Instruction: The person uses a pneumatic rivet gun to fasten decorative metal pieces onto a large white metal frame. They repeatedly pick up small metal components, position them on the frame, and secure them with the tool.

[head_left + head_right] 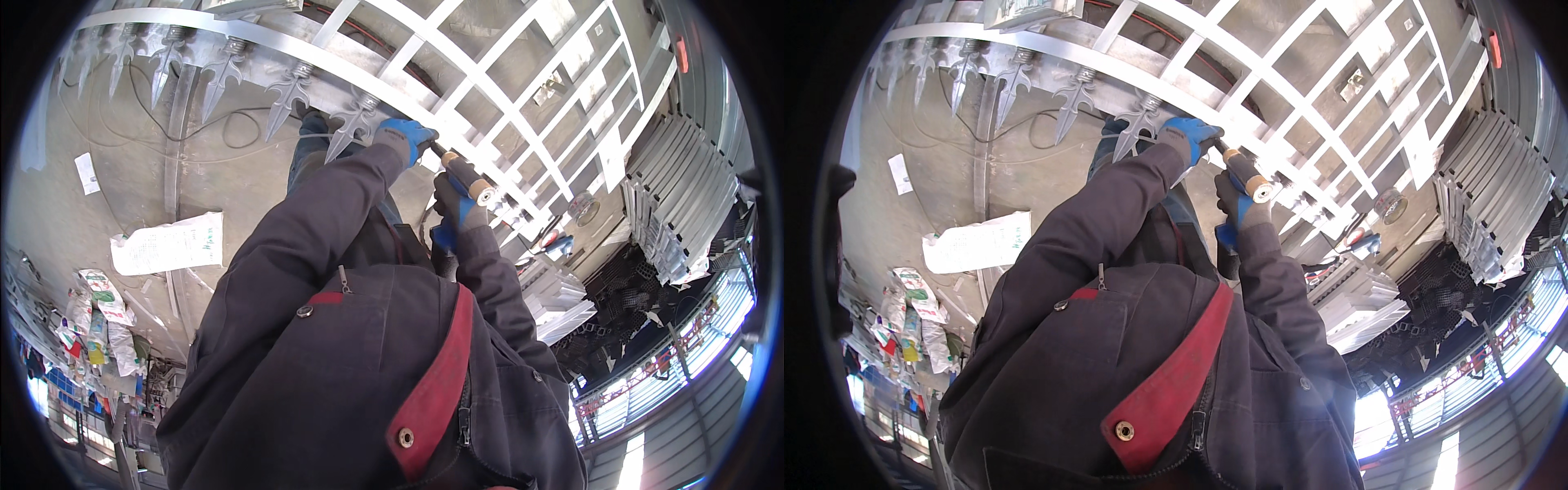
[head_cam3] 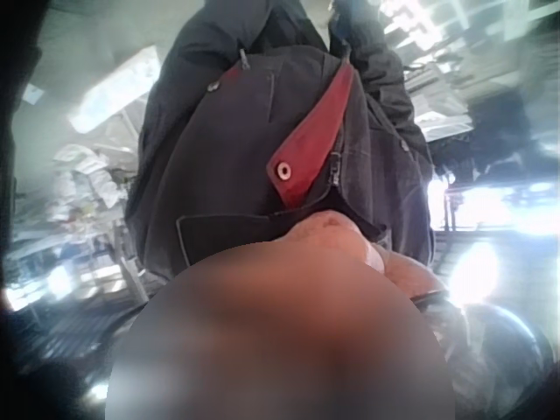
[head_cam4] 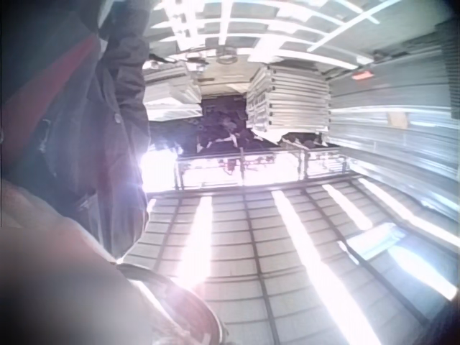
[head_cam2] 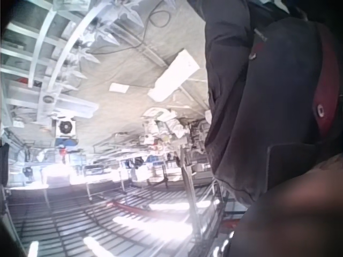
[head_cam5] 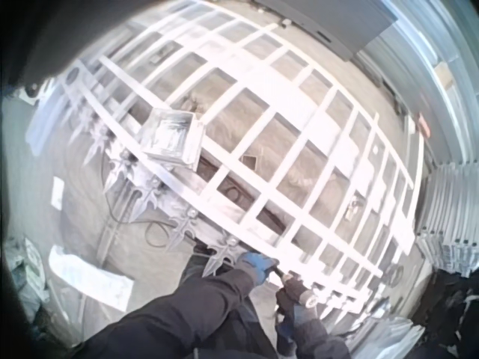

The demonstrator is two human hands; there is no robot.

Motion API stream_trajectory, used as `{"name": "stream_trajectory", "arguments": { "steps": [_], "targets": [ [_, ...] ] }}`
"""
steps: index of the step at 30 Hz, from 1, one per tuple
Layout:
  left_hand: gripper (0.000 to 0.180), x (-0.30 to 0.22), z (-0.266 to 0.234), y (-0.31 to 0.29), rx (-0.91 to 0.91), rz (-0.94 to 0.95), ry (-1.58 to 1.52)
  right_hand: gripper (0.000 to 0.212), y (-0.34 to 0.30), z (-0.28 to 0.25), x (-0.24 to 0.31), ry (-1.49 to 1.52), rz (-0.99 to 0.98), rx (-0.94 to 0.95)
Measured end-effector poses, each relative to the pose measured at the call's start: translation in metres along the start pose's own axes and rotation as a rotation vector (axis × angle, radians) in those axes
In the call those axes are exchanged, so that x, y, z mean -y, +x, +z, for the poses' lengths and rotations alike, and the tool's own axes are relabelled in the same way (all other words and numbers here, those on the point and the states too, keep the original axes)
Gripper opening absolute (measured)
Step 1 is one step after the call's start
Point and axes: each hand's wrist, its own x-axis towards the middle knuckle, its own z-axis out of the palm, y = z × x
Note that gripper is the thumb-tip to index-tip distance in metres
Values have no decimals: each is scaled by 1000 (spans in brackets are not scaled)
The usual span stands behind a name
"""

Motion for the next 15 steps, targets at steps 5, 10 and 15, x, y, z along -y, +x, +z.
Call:
{"name": "stream_trajectory", "arguments": {
  "steps": [5,10,15],
  "targets": [
    [24,0,-5,-2,4,-15,-121,17,-1,2,-18,231,37,49],
    [26,4,-1,-3,-44,61,-115,26,7,9,-48,420,-17,107],
    [30,10,7,-1,-65,92,-206,32,7,11,-69,514,2,82]
  ]
}}
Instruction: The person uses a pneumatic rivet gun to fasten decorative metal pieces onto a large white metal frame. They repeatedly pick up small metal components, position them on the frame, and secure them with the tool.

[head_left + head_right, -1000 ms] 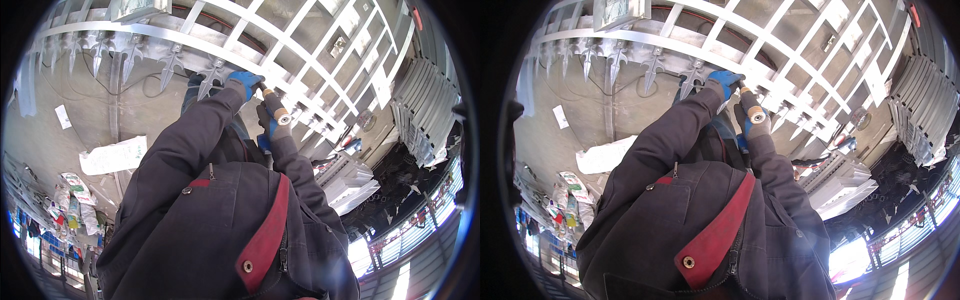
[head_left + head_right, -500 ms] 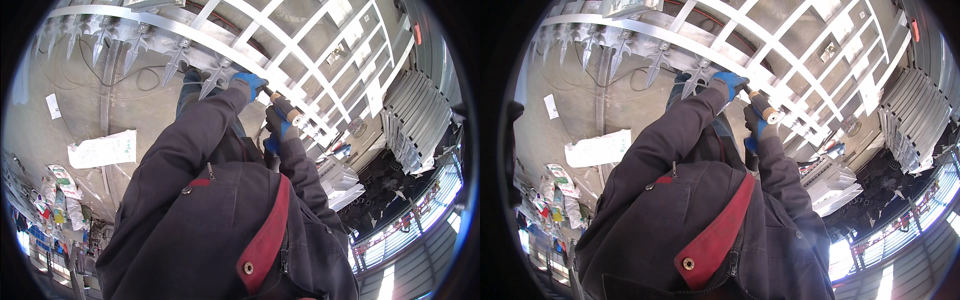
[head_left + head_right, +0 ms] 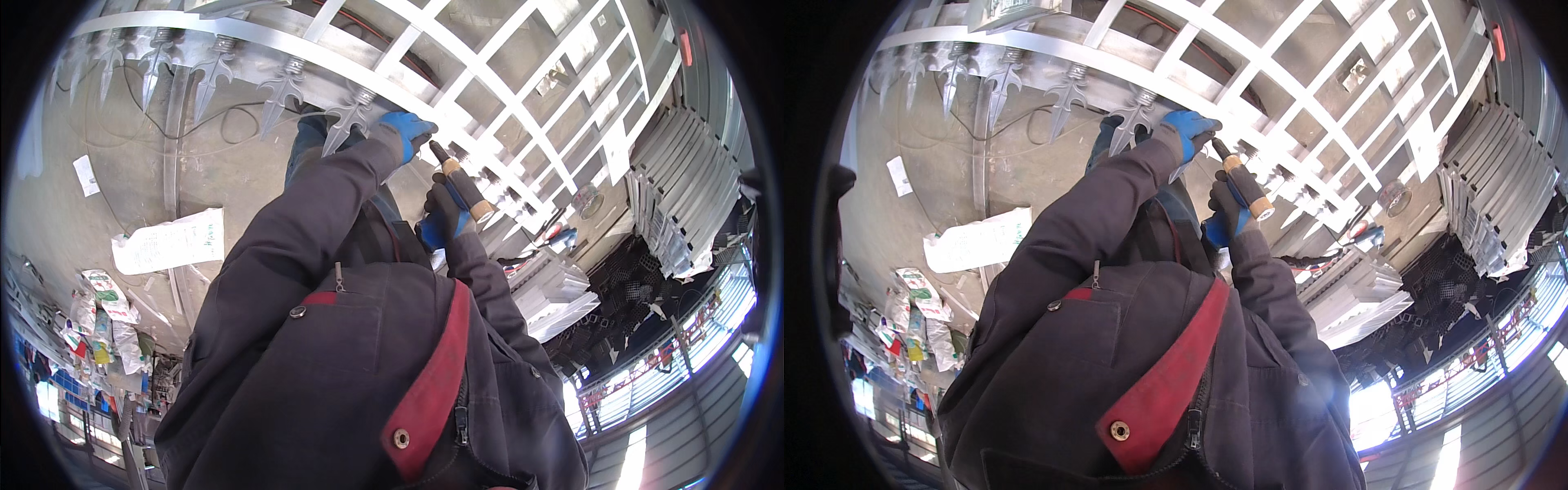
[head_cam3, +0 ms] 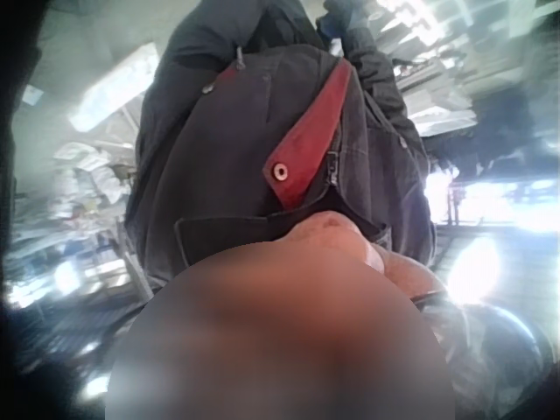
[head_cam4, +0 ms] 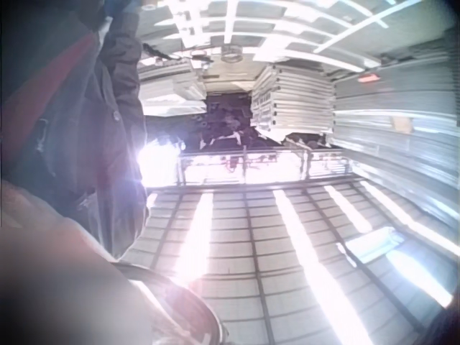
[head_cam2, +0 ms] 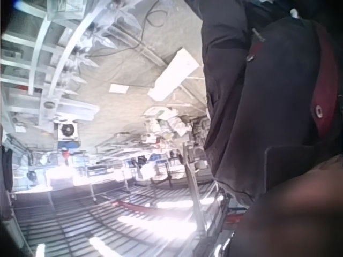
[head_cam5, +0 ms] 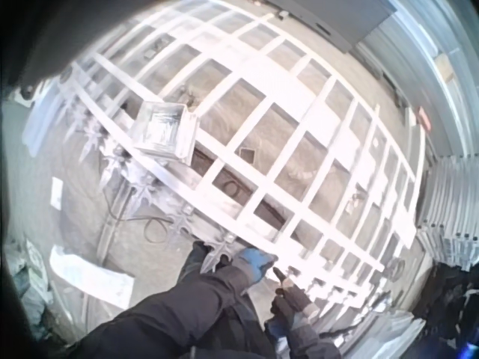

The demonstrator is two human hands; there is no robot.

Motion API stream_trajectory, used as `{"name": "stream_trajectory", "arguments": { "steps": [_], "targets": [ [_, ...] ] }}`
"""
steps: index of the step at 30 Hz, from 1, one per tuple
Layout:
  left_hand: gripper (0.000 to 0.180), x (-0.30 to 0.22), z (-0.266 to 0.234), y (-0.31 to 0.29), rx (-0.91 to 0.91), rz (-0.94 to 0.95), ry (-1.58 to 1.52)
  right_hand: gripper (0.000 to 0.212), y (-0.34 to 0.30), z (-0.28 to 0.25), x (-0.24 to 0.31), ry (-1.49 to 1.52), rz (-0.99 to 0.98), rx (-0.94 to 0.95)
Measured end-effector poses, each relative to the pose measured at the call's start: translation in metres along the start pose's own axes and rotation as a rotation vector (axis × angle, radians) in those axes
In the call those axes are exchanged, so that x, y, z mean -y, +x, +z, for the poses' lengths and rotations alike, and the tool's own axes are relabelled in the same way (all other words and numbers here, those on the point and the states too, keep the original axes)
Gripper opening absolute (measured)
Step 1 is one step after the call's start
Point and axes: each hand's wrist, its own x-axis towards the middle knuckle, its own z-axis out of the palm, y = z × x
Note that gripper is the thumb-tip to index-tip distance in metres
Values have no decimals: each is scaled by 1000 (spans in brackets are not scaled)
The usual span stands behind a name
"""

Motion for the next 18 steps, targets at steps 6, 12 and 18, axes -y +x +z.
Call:
{"name": "stream_trajectory", "arguments": {
  "steps": [6,12,18],
  "targets": [
    [30,1,-6,2,42,16,16,43,-13,-1,-8,101,5,6],
    [29,-2,-13,3,74,4,12,43,-30,-14,-27,236,-100,-12],
    [30,3,-11,4,56,37,11,40,-46,-31,-35,529,-179,-53]
  ]
}}
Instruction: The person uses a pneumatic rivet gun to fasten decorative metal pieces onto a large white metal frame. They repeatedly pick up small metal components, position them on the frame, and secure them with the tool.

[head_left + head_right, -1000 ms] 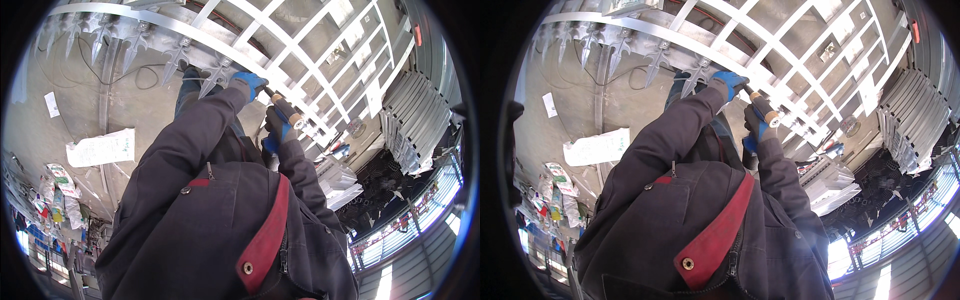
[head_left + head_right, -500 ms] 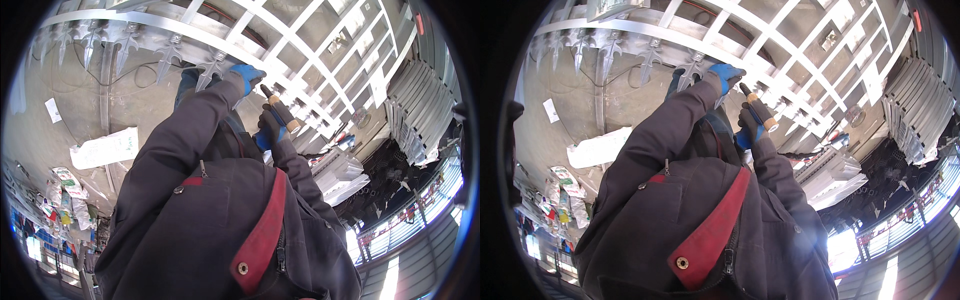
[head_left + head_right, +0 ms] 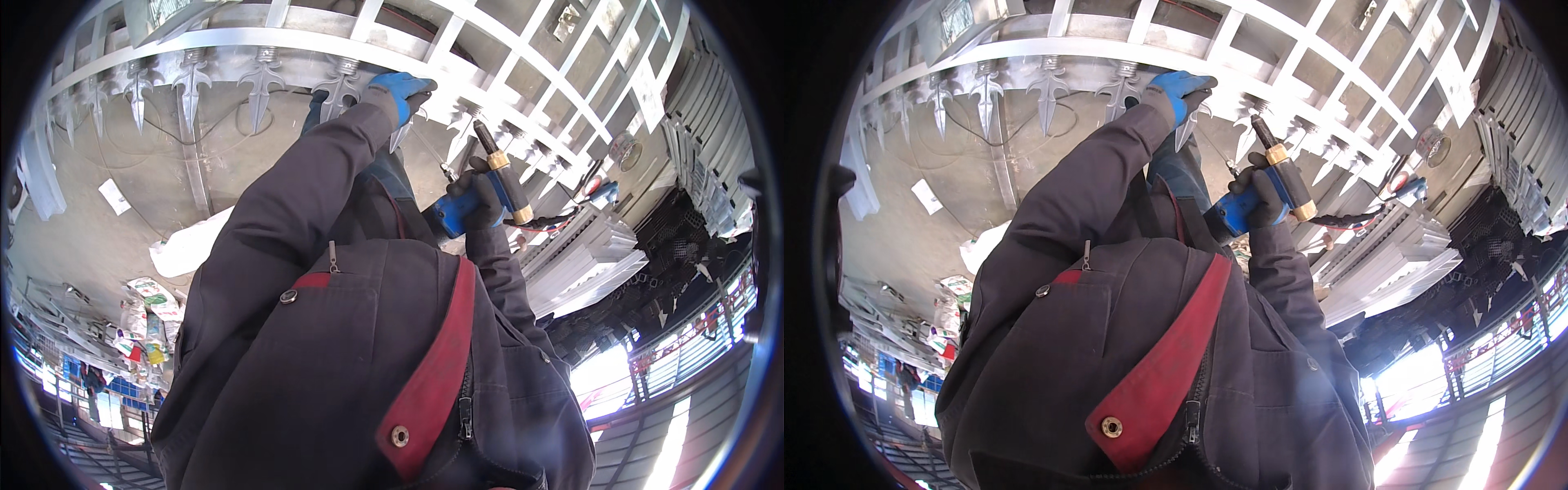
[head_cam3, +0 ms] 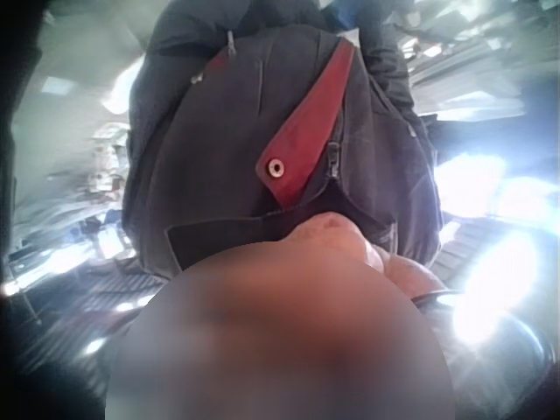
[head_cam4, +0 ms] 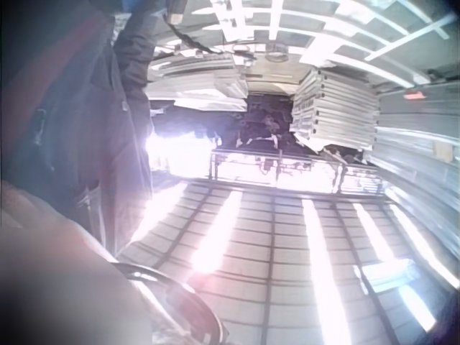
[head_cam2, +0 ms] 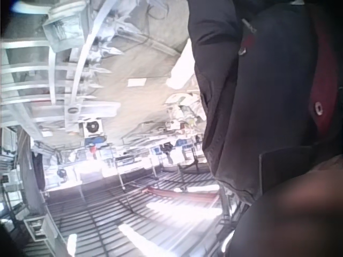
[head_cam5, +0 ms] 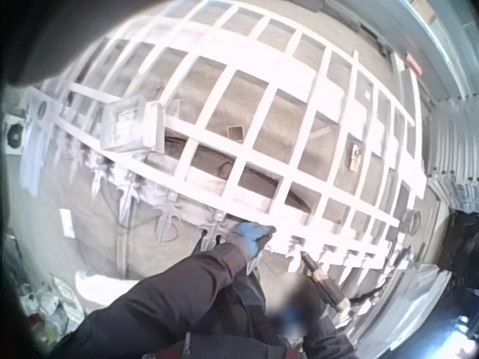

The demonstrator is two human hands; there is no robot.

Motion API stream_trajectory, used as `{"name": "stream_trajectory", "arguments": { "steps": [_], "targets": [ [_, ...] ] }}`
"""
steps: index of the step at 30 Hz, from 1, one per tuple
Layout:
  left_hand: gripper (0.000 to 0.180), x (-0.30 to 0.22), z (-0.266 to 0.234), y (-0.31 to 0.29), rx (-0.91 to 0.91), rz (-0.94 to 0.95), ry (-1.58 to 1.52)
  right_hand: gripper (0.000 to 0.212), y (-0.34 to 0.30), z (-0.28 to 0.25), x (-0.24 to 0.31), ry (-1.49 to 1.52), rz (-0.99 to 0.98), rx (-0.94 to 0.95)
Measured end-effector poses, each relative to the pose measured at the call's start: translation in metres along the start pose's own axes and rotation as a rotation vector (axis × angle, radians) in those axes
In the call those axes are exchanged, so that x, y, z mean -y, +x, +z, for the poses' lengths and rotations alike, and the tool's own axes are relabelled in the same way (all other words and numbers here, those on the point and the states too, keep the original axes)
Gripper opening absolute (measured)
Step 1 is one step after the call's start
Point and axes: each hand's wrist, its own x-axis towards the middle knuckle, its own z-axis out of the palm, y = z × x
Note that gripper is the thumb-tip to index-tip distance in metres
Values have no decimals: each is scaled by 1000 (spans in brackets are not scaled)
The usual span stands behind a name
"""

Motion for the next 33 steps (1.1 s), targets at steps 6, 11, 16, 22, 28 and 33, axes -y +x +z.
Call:
{"name": "stream_trajectory", "arguments": {
  "steps": [6,11,16,22,28,33],
  "targets": [
    [29,-1,-1,3,72,-42,-18,46,-1,15,5,-205,62,-54],
    [33,-4,-9,5,155,-31,100,43,34,41,-16,-675,192,94],
    [35,-4,-9,2,101,36,172,36,40,51,-21,-741,52,13],
    [34,-2,-4,2,110,15,190,40,41,50,-11,-690,99,-10],
    [35,-1,-3,1,97,26,173,42,43,49,-14,-636,116,-10],
    [35,1,-1,0,93,23,177,43,44,46,-16,-642,118,-2]
  ]
}}
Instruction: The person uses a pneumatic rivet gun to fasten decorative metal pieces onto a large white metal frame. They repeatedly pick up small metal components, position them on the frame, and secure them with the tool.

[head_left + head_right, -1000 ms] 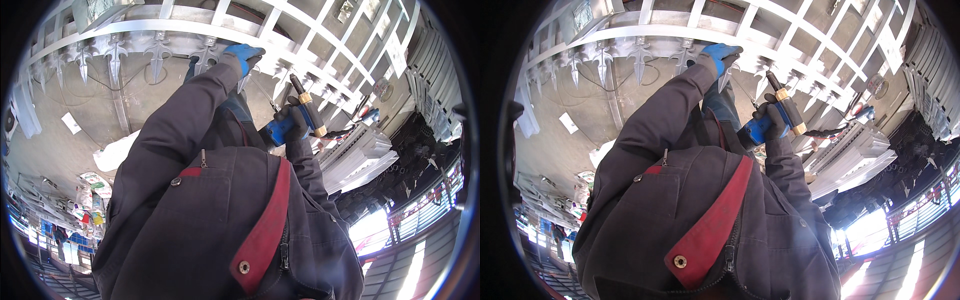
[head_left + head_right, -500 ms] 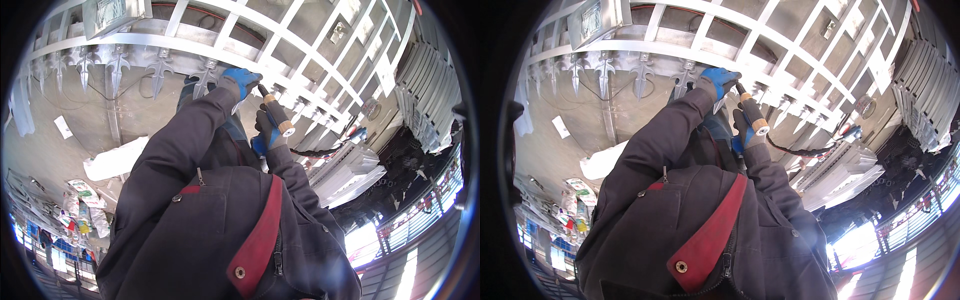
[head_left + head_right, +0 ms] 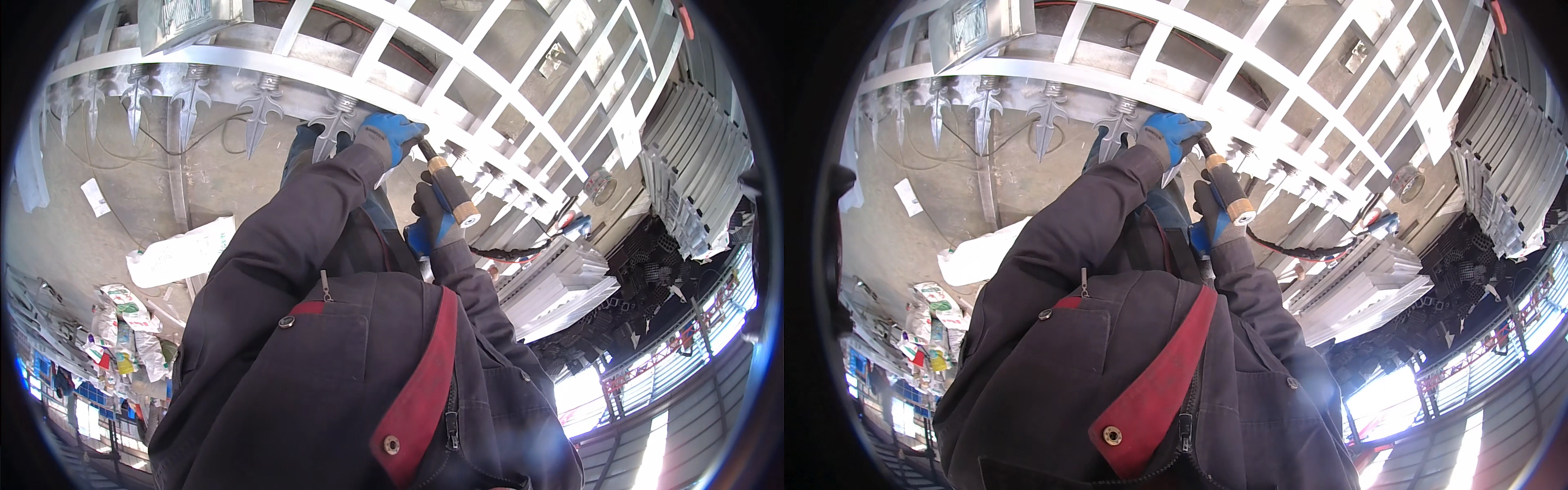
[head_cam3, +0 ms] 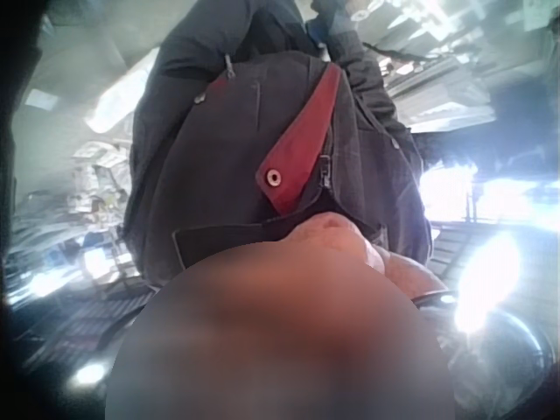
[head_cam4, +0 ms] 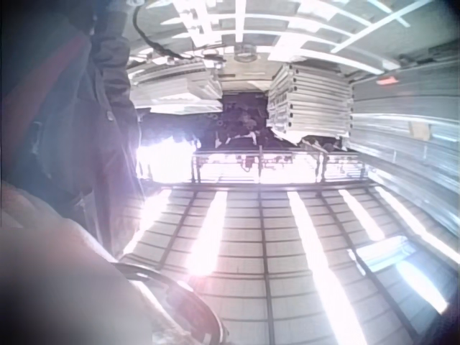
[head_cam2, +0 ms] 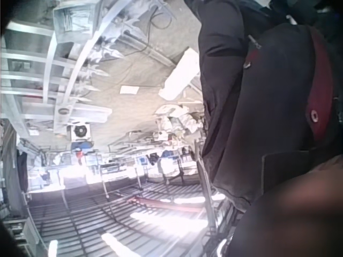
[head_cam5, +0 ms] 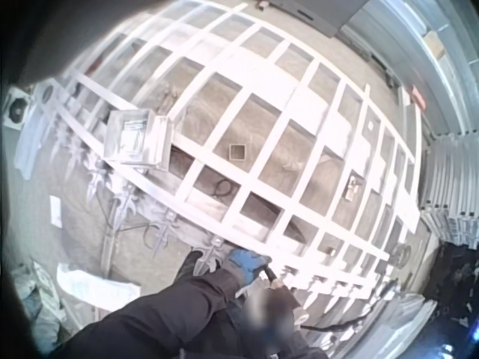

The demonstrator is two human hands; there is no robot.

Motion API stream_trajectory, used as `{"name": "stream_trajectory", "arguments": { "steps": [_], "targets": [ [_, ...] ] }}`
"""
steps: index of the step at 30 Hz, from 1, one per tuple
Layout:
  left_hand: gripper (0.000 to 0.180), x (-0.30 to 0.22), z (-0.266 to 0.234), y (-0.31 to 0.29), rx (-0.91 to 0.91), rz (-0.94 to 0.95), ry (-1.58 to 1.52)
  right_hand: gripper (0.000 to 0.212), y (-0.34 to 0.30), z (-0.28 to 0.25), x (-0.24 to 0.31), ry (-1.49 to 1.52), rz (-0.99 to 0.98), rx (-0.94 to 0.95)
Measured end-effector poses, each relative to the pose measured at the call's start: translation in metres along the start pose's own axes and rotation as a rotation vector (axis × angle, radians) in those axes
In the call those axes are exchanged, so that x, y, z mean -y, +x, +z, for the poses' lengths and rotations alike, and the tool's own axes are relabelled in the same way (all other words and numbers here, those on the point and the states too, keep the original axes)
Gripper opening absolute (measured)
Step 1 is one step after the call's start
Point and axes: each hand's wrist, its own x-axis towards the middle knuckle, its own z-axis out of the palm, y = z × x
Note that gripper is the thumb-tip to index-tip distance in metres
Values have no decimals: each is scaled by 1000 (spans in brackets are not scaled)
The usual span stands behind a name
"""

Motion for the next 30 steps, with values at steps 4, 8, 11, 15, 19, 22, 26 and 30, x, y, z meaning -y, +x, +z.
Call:
{"name": "stream_trajectory", "arguments": {
  "steps": [4,8,11,15,19,22,26,30],
  "targets": [
    [34,-1,-1,0,-14,12,4,40,2,3,2,-5,14,2],
    [33,-3,-4,0,-12,8,-8,37,-4,11,7,-78,-43,-40],
    [33,-4,-4,-1,-14,10,21,36,-10,14,12,-138,-52,-61],
    [34,-2,-1,-1,-48,44,-12,34,-9,15,21,-70,-8,-44],
    [35,2,2,0,-31,47,9,35,-14,17,28,-105,1,-99],
    [35,2,2,1,-31,54,7,37,-18,19,31,-26,-18,-84],
    [35,1,0,0,-35,67,-12,35,-18,21,28,-30,-7,-92],
    [36,1,-1,0,-45,64,11,33,-14,21,23,-26,-22,-96]
  ]
}}
